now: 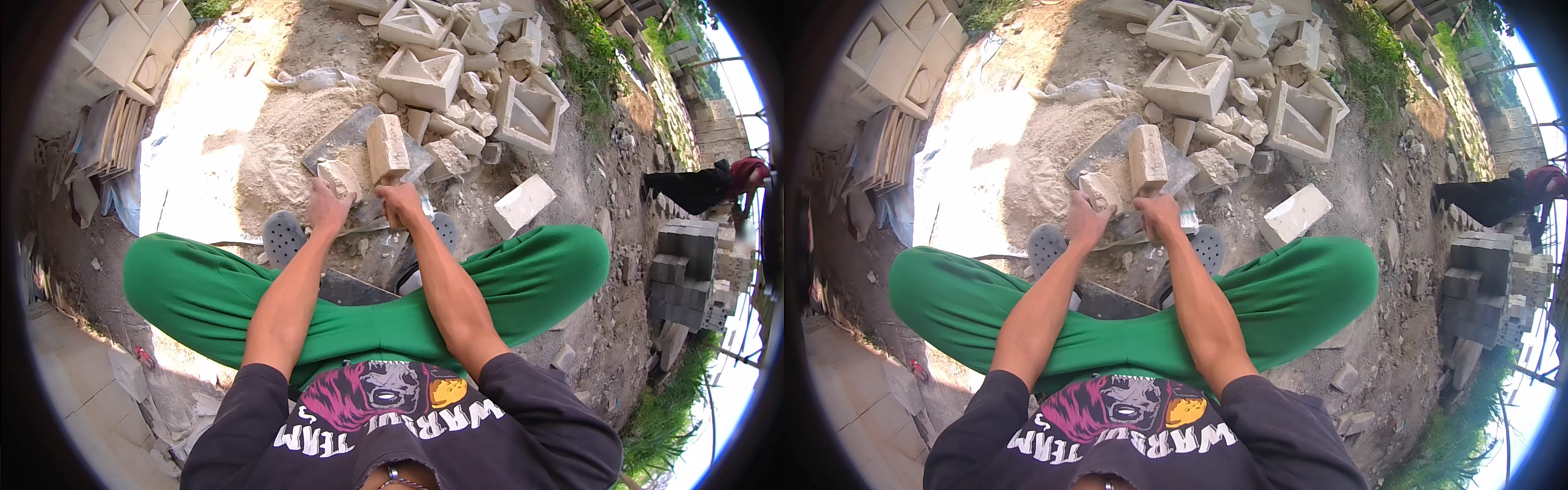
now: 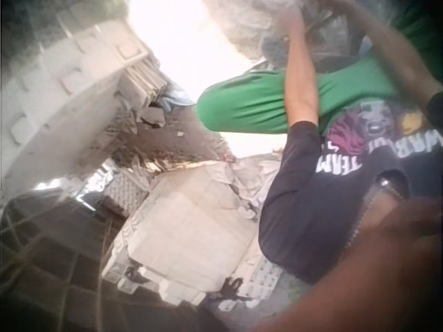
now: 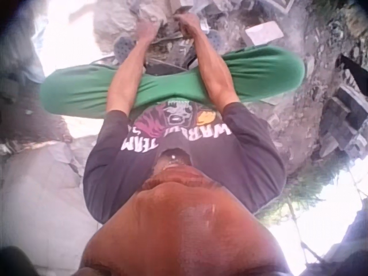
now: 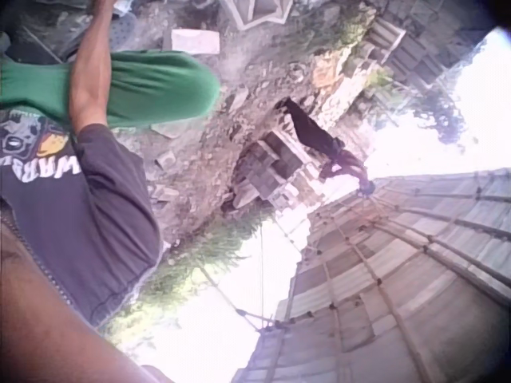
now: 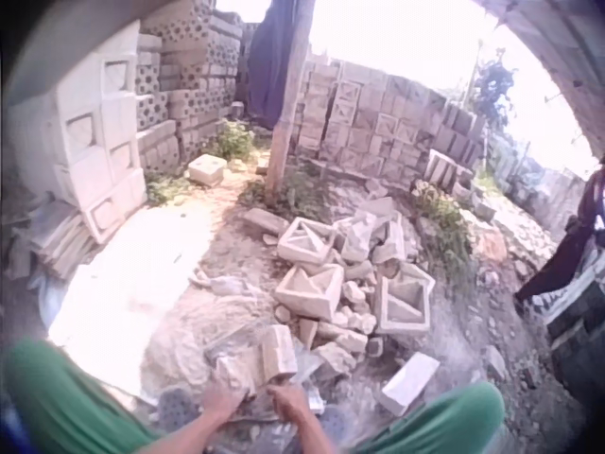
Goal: The person sits on the ground and repeatedly strikes a small stone with a wooden mallet to break it into smaller pieces. The person picks up stones, positions them on a flat surface, and uses the mallet to fracture them, creating a pile of rubble.
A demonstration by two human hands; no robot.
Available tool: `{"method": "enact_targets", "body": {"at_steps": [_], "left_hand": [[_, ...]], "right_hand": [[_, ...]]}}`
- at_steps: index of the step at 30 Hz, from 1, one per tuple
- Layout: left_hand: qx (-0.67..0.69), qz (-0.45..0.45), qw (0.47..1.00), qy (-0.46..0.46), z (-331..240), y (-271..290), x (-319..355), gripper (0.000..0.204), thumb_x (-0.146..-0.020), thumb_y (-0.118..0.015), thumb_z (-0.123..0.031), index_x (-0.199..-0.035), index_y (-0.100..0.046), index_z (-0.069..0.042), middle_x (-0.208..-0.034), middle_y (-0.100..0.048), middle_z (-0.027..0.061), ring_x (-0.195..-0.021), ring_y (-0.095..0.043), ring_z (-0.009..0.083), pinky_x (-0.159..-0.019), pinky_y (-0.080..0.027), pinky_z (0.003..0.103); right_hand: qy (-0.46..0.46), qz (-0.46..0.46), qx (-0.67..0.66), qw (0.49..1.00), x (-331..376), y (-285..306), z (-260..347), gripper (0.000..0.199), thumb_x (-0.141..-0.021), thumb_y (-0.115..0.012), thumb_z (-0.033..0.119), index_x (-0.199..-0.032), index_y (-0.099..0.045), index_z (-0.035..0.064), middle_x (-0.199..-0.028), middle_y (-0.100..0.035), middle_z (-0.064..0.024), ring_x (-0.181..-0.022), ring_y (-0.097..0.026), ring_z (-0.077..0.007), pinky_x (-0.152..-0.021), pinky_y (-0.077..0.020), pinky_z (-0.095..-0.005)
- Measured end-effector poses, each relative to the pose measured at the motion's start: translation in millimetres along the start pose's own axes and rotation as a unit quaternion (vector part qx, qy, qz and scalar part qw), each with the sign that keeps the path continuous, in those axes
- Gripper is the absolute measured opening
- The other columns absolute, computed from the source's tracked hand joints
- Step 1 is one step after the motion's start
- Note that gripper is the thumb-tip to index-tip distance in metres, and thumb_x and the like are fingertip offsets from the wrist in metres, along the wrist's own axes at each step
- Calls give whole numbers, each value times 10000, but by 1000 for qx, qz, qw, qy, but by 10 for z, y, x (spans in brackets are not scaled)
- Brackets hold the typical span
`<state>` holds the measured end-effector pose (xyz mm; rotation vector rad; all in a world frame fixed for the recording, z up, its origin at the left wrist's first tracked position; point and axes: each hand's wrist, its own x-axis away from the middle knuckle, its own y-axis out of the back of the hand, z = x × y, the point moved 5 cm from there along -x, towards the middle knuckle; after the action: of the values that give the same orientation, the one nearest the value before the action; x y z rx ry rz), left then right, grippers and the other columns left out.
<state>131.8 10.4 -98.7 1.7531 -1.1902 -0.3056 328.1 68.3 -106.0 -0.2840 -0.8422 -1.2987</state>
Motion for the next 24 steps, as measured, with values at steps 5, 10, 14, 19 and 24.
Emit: {"method": "enact_targets", "body": {"at_steps": [5,10,14,19,24], "left_hand": [[2,22,1000,-3,-35,23,63,490,-780,-805,-471,-937,-590,-60,-927,-685,150,-872,-674,361,-754,-513,485],[-10,18,1000,1,-64,66,105,406,-821,-758,-440,-905,-601,-75,-864,-692,128,-838,-678,350,-732,-513,479],[4,-3,1000,-16,45,19,78,327,-853,-706,-388,-883,-606,-78,-846,-692,121,-819,-675,356,-729,-513,480],[5,-67,993,-97,-124,83,123,282,-873,-677,-361,-894,-647,-82,-851,-697,110,-802,-670,354,-722,-511,481],[41,-66,991,-111,-462,239,-10,254,-878,-696,-331,-963,-690,-91,-870,-672,83,-841,-667,319,-747,-516,468]], "right_hand": [[-22,14,-88,996,-28,-30,-87,246,-744,-736,164,-724,-646,-63,-628,-637,-121,-480,-626,-220,-465,-515,-351],[-12,11,-50,999,-27,-20,-78,248,-745,-733,175,-740,-664,-63,-627,-648,-115,-489,-637,-215,-474,-521,-348],[-20,17,-63,998,25,-31,-36,256,-748,-728,185,-744,-671,-65,-617,-650,-112,-492,-641,-209,-476,-524,-346],[-14,17,-77,997,-66,-19,-113,304,-729,-740,208,-751,-685,-90,-638,-666,-131,-502,-659,-225,-487,-527,-355],[-20,21,-96,995,-115,-26,-132,330,-719,-747,221,-755,-696,-103,-645,-675,-142,-507,-666,-234,-498,-531,-362]]}}
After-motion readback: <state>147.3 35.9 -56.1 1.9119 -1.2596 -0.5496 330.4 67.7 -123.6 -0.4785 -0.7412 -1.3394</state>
